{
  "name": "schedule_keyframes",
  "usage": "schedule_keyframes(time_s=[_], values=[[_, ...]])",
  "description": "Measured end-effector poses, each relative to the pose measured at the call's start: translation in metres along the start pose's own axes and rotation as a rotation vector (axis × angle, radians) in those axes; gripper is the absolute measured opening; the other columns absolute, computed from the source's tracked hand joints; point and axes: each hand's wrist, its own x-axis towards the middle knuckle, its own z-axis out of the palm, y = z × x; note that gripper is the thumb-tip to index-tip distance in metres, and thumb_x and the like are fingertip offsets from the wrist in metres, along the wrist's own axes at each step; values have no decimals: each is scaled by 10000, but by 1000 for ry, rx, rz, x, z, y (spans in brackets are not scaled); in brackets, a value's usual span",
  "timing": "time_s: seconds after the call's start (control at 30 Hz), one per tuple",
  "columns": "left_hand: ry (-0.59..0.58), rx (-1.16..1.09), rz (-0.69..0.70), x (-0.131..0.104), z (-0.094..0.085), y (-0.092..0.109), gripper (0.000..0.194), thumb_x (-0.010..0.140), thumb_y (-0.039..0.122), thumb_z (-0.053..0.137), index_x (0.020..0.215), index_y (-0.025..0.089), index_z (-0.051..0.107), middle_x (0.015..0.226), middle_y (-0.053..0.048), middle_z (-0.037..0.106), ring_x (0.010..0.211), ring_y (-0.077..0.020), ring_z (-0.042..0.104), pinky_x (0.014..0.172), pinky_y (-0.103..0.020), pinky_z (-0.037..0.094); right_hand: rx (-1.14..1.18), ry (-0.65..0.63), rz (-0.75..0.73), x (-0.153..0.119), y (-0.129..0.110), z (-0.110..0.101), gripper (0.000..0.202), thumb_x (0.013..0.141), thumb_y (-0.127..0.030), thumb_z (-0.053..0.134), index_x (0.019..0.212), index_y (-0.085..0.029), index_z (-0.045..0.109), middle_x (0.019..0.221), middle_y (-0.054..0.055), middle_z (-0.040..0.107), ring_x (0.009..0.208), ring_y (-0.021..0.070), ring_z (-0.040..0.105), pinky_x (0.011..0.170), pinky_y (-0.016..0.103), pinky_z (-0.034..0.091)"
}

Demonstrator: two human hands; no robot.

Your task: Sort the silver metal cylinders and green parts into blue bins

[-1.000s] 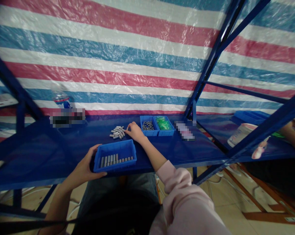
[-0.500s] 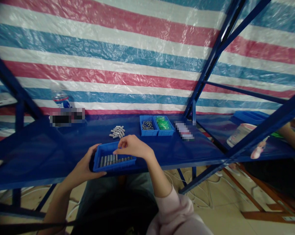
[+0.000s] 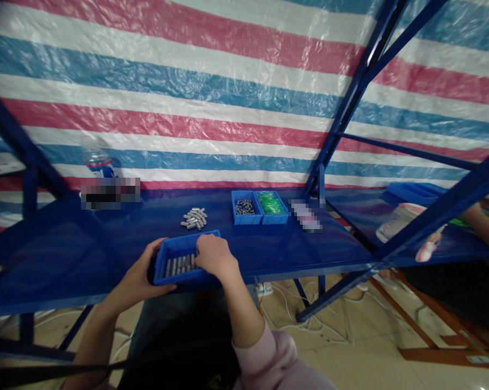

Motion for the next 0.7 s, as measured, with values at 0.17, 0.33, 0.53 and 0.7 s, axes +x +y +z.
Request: schedule_keyframes(time_s=[0.17, 0.33, 0.53, 0.7], values=[[12, 14, 24, 0, -1, 0, 940, 620, 420, 779, 1371, 251, 240, 1356, -121, 431, 1246, -329, 467, 1026, -509, 415, 56, -31, -58, -1, 7, -1, 279, 731, -94, 517, 870, -179, 743, 924, 93, 742, 877, 223, 671, 651, 260, 416], [21, 13, 32, 0, -1, 1, 935, 615, 417, 782, 1371, 253, 257, 1351, -116, 439, 1237, -332, 475, 1012, -507, 427, 86, 8, -19, 2, 7, 4, 326, 702, -46, 529, 901, -187, 746, 943, 103, 738, 891, 247, 665, 680, 283, 423], [8, 0, 21, 0, -1, 2, 932, 627, 393, 780, 1373, 254, 238, 1345, -122, 439, 1242, -337, 467, 1022, -525, 414, 185, 65, -75, 0, 11, 6, 283, 748, -73, 538, 933, -159, 734, 932, 107, 731, 881, 233, 659, 731, 282, 446], [-3, -4, 3, 0, 0, 1, 945, 626, 401, 783, 1374, 262, 223, 1364, -115, 419, 1260, -327, 451, 1038, -512, 407, 453, 327, -125, 2, 34, -10, 270, 830, -184, 546, 1050, -127, 690, 902, 88, 715, 803, 189, 645, 747, 278, 465]])
